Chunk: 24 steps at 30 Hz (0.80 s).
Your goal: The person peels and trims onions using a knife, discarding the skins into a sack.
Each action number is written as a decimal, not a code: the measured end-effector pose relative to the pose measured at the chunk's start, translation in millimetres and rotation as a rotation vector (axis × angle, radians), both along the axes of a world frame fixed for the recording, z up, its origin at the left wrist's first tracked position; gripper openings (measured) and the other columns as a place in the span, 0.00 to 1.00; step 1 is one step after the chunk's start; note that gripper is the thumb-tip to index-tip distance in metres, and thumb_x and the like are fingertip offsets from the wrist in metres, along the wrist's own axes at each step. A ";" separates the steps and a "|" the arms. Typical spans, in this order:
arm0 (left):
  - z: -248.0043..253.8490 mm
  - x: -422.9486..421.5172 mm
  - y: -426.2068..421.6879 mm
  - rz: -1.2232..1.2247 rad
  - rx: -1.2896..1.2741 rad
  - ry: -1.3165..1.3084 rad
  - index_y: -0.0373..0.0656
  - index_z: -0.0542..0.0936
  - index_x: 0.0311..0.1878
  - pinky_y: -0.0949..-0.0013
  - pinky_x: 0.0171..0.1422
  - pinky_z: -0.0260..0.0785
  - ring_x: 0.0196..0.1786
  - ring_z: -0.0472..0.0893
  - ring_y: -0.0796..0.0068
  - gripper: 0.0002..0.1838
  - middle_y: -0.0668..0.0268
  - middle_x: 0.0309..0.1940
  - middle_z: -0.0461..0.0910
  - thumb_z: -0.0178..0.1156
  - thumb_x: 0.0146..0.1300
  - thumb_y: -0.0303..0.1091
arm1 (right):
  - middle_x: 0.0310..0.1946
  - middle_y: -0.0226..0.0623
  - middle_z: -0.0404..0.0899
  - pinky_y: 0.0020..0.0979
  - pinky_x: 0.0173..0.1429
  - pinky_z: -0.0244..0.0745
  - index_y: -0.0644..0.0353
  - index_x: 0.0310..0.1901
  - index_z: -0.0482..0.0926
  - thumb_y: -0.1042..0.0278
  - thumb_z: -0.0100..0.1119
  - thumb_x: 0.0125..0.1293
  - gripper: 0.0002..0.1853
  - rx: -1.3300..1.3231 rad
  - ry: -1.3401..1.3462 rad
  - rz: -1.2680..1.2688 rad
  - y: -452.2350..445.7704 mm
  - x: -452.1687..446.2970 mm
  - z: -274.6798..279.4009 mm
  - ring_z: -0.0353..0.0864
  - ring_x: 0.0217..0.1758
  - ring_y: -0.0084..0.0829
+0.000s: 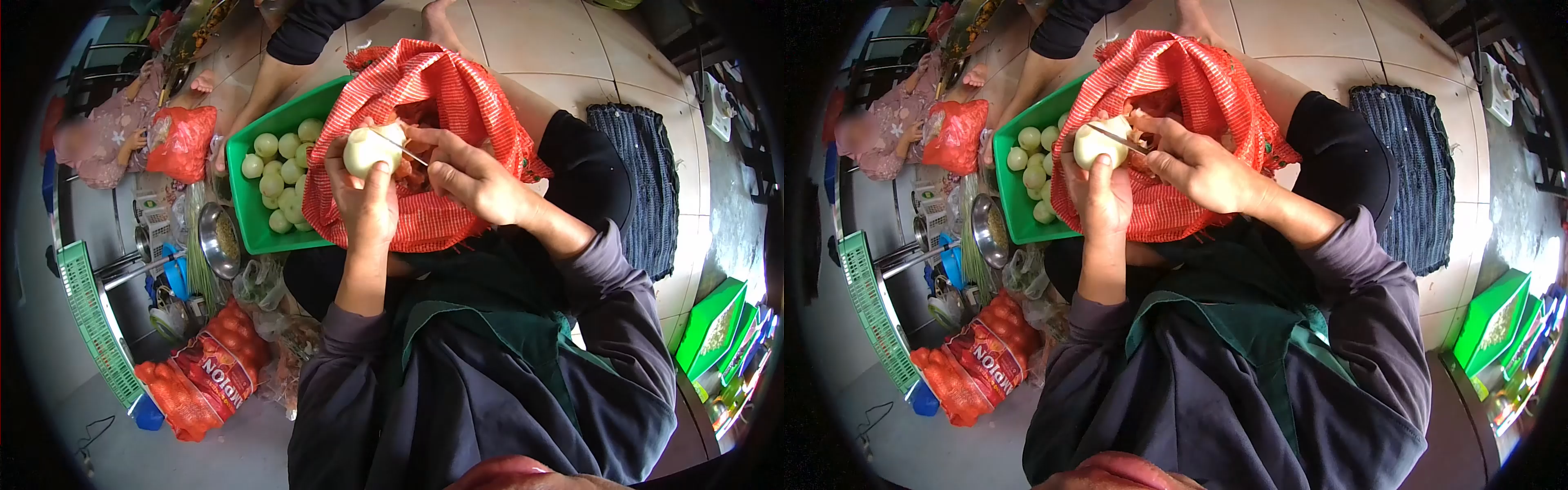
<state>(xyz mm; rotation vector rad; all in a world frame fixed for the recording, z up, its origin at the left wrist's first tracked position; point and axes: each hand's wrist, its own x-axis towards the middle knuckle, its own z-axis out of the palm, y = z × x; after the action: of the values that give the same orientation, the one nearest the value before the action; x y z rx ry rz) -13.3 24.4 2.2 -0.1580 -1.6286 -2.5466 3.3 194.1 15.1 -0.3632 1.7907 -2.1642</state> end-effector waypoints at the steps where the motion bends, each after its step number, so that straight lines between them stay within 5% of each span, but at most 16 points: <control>1: -0.7 2.4 2.9 -0.009 0.003 -0.007 0.42 0.61 0.63 0.56 0.71 0.63 0.65 0.69 0.61 0.30 0.53 0.63 0.67 0.62 0.59 0.26 | 0.35 0.31 0.71 0.23 0.41 0.67 0.62 0.70 0.59 0.68 0.41 0.77 0.23 0.025 -0.001 -0.006 0.2 0.8 0.9 0.67 0.34 0.19; 4: -3.8 4.2 8.6 -0.017 -0.002 -0.001 0.42 0.59 0.62 0.62 0.68 0.64 0.64 0.68 0.66 0.31 0.54 0.65 0.63 0.64 0.58 0.26 | 0.53 0.45 0.77 0.34 0.59 0.74 0.61 0.69 0.62 0.69 0.45 0.74 0.23 0.066 -0.027 0.010 2.7 -1.1 3.9 0.79 0.55 0.34; 11: -8.1 4.6 0.8 0.012 -0.287 -0.053 0.39 0.62 0.60 0.69 0.61 0.71 0.55 0.73 0.72 0.32 0.61 0.55 0.69 0.70 0.59 0.32 | 0.48 0.43 0.79 0.33 0.55 0.77 0.60 0.66 0.67 0.72 0.44 0.74 0.20 0.103 0.215 -0.109 -3.9 -4.0 -14.5 0.82 0.47 0.32; 14: 0.4 4.8 -3.5 -0.010 -0.123 -0.080 0.40 0.62 0.61 0.69 0.59 0.73 0.54 0.74 0.72 0.33 0.63 0.53 0.69 0.71 0.56 0.30 | 0.38 0.38 0.80 0.29 0.48 0.79 0.60 0.66 0.68 0.72 0.44 0.75 0.19 0.040 0.041 -0.119 -3.2 -5.7 -14.2 0.81 0.41 0.25; 24: 14.9 1.3 -17.2 -0.197 0.337 -0.326 0.40 0.65 0.65 0.58 0.62 0.73 0.58 0.76 0.62 0.33 0.59 0.56 0.73 0.66 0.59 0.39 | 0.40 0.33 0.76 0.27 0.46 0.80 0.56 0.68 0.64 0.64 0.41 0.78 0.20 -0.076 -0.083 -0.087 3.2 -14.6 -27.6 0.79 0.41 0.23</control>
<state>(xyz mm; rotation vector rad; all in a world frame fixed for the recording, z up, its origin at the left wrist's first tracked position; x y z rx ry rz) -12.0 7.2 17.1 0.1418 -1.2943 -3.0872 -11.3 197.3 -12.5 -0.2128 1.7125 -2.2768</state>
